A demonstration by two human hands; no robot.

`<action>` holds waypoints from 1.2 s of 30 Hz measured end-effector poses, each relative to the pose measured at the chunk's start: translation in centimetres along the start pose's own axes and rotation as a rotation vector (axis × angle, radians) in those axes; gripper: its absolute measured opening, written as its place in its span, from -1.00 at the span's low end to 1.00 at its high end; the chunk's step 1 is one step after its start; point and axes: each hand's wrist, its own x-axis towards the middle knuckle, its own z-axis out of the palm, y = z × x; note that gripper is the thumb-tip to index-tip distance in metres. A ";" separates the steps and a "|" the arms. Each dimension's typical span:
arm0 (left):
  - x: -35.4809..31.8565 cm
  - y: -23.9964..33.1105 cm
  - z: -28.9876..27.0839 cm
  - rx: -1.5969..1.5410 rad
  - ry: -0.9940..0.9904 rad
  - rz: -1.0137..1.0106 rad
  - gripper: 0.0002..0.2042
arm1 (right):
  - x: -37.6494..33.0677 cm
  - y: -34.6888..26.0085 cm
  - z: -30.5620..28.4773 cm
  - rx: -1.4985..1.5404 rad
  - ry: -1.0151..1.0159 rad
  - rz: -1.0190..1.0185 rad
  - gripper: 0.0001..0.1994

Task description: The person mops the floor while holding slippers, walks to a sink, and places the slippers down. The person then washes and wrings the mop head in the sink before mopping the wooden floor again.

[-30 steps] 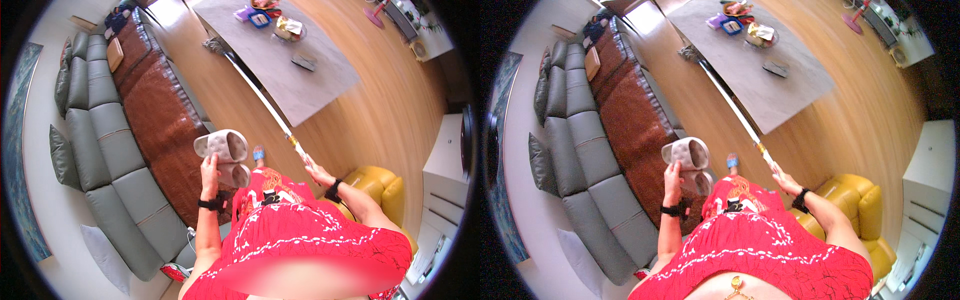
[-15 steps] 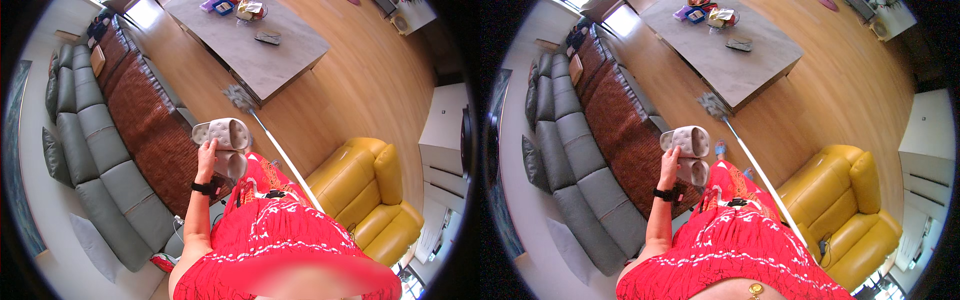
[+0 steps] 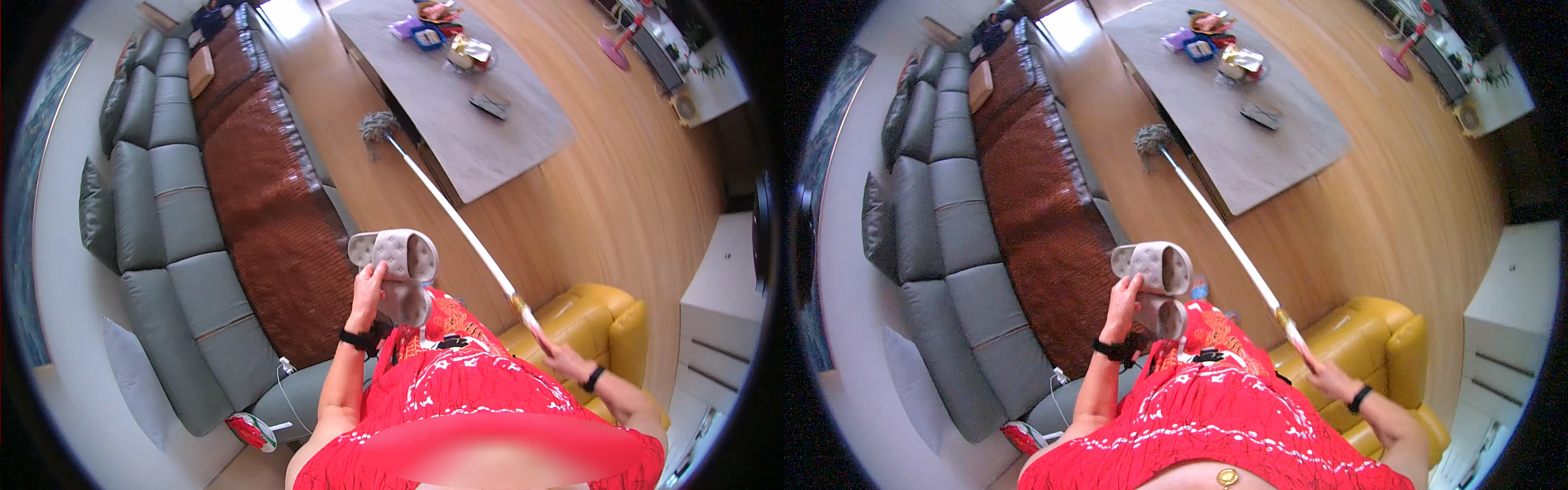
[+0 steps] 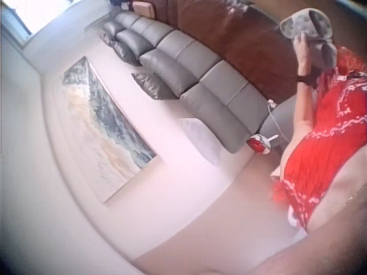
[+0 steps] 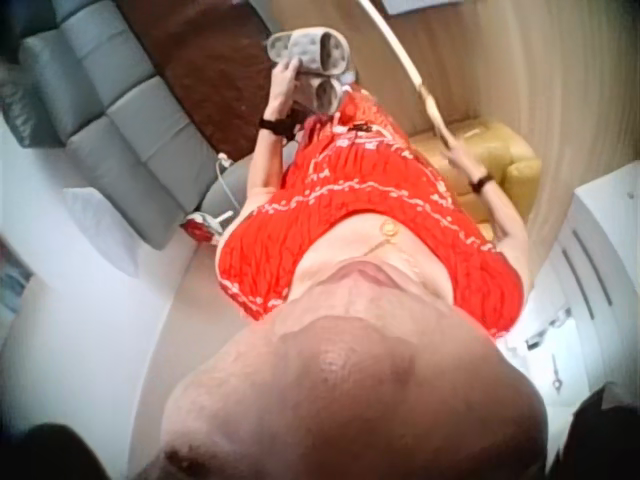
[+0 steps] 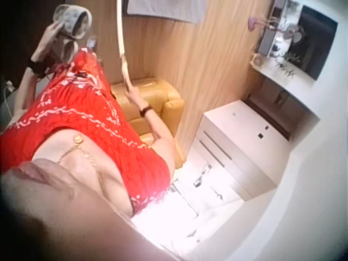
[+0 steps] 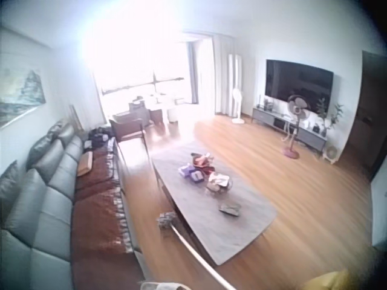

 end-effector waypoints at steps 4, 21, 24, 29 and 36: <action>-0.9 1.3 -4.3 -0.035 0.104 -0.016 -0.72 | 15.5 -8.9 -9.7 -0.060 0.006 -0.037 -0.25; -6.3 -0.7 -4.4 -0.442 0.431 -0.043 -0.81 | 48.9 -27.6 -11.8 -0.398 0.025 -0.345 -0.08; -7.8 -1.3 -2.2 -0.429 0.513 -0.056 -0.81 | 40.4 -19.6 -11.4 -0.547 -0.039 -0.236 -0.22; -9.0 -1.3 3.1 -0.288 0.507 -0.049 -0.79 | 23.1 -6.7 -12.1 -0.380 -0.160 -0.275 -0.11; -10.2 -0.5 11.8 -0.418 0.392 -0.048 -0.81 | -2.8 11.0 -14.1 -0.223 -0.079 -0.522 -0.37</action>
